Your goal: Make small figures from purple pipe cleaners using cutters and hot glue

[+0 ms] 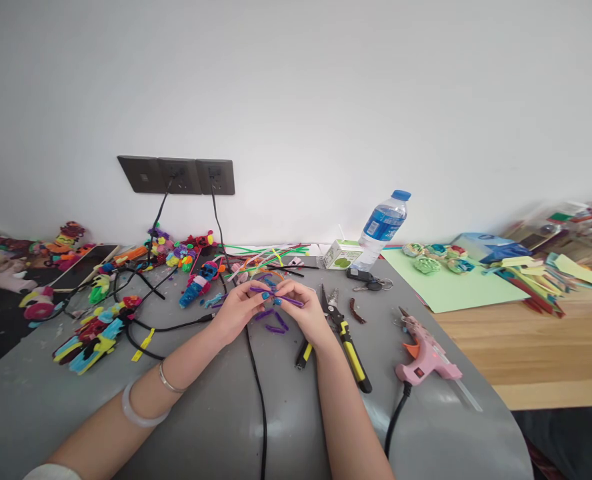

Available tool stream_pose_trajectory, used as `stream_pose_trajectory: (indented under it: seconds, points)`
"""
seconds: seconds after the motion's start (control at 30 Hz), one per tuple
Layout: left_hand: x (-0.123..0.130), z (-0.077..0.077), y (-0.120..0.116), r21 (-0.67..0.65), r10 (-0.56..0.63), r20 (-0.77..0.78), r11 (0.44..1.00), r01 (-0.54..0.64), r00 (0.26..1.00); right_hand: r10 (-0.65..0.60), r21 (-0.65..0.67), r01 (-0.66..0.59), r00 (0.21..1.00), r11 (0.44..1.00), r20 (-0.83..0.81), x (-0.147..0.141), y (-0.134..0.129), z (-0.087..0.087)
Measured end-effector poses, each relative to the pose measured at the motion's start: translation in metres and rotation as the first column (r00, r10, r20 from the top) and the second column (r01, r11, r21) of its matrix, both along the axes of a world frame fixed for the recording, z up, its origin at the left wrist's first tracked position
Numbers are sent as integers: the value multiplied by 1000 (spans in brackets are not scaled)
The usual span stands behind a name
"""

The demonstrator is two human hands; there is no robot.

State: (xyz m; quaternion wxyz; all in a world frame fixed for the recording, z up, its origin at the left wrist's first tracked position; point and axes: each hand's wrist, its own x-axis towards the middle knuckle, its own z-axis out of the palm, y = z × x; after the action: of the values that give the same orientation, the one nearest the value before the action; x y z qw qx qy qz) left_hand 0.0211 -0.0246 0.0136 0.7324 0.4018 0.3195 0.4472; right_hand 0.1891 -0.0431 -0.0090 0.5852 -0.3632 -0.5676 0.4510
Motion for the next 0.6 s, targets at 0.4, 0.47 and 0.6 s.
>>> stream_pose_trajectory:
  seconds: [0.4, 0.47, 0.6]
  points:
    - [0, 3, 2, -4, 106, 60, 994, -106, 993, 74, -50, -72, 997, 996, 30, 0, -4, 5]
    - [0, 2, 2, 4, 104, 43, 995, -104, 994, 48, -49, -48, 999, 998, 10, 1, -4, 5]
    - [0, -1, 2, 28, 79, -5, 997, -79, 997, 12, -87, -11, 1000, 996, 12, -3, -4, 8]
